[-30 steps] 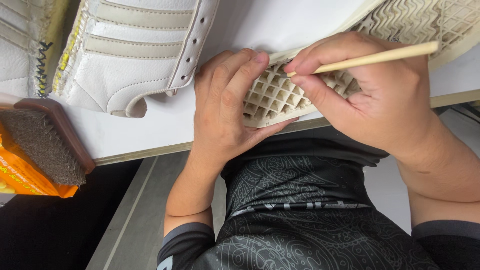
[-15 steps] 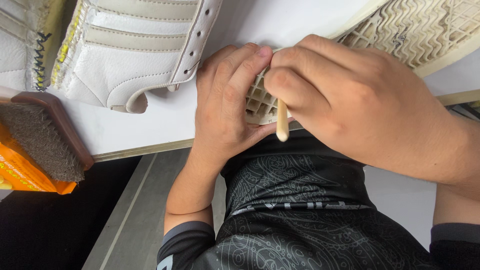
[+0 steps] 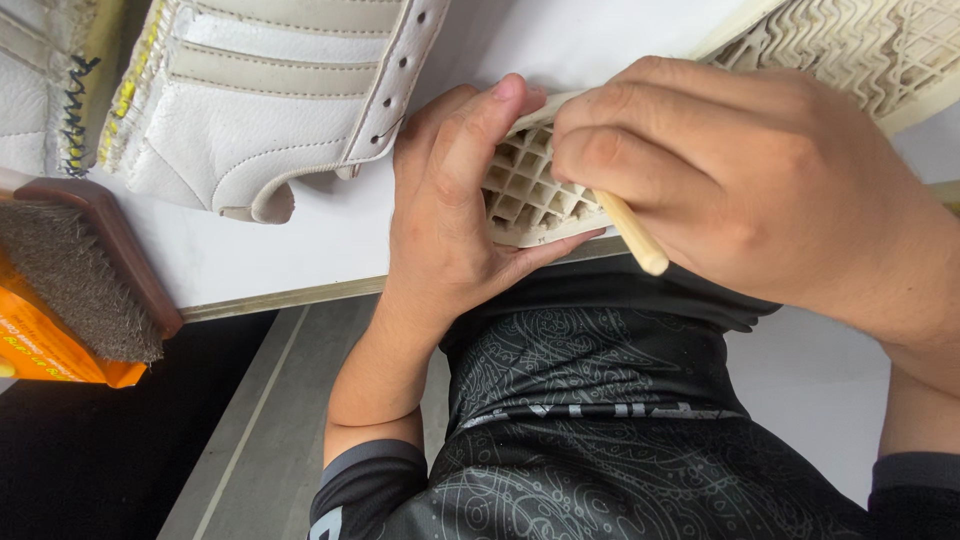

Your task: The person uses a thin scraping tool to remove dirt and debris from the crevices and lattice pattern of a white shoe sole.

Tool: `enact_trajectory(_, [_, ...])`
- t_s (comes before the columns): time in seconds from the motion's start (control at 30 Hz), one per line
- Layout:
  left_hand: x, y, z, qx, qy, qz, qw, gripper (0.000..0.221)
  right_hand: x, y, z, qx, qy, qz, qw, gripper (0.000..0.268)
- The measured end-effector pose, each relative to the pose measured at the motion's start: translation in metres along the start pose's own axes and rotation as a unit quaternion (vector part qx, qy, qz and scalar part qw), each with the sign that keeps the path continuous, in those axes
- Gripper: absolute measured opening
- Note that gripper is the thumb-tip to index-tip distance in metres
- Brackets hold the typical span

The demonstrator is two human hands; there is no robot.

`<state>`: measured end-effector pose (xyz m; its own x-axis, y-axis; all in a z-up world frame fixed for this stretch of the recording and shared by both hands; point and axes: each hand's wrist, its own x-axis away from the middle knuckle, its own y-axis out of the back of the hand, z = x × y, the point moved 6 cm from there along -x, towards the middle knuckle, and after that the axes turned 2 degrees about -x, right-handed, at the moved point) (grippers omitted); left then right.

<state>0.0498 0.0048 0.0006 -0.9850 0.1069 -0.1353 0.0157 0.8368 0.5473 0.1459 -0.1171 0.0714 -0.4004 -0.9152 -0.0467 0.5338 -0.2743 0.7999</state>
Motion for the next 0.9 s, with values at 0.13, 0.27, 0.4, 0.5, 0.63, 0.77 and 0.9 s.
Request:
enact_trajectory(0.13, [-0.002, -0.001, -0.003, -0.015, -0.01, -0.004, 1.0, 0.107, 0.007, -0.006, 0.005, 0.031, 0.039, -0.045, 0.998, 0.014])
enact_trajectory(0.27, [-0.003, 0.001, -0.004, -0.012, 0.005, -0.004, 1.0, 0.108, 0.004, -0.008, 0.005, -0.003, -0.001, -0.014, 1.0, 0.014])
enact_trajectory(0.4, [-0.003, 0.0, -0.005, -0.01, 0.006, -0.007, 1.0, 0.106, -0.003, -0.002, 0.008, 0.044, -0.01, 0.021, 0.999, 0.014])
enact_trajectory(0.5, [0.001, 0.001, -0.002, -0.013, 0.03, 0.001, 0.999, 0.105, -0.011, -0.006, 0.009, 0.072, -0.054, 0.061, 0.994, 0.016])
enact_trajectory(0.63, [0.0, 0.001, -0.003, -0.006, 0.015, 0.003, 1.0, 0.11, -0.015, -0.004, 0.009, 0.103, -0.041, 0.084, 0.99, 0.022])
enact_trajectory(0.77, [0.002, 0.001, -0.002, -0.013, 0.027, 0.002, 1.0, 0.108, -0.015, 0.002, 0.008, 0.061, -0.047, 0.052, 0.996, 0.013])
enact_trajectory(0.9, [0.003, -0.001, 0.0, -0.004, 0.024, -0.003, 1.0, 0.108, -0.009, -0.001, 0.005, 0.057, -0.062, 0.058, 0.995, 0.008])
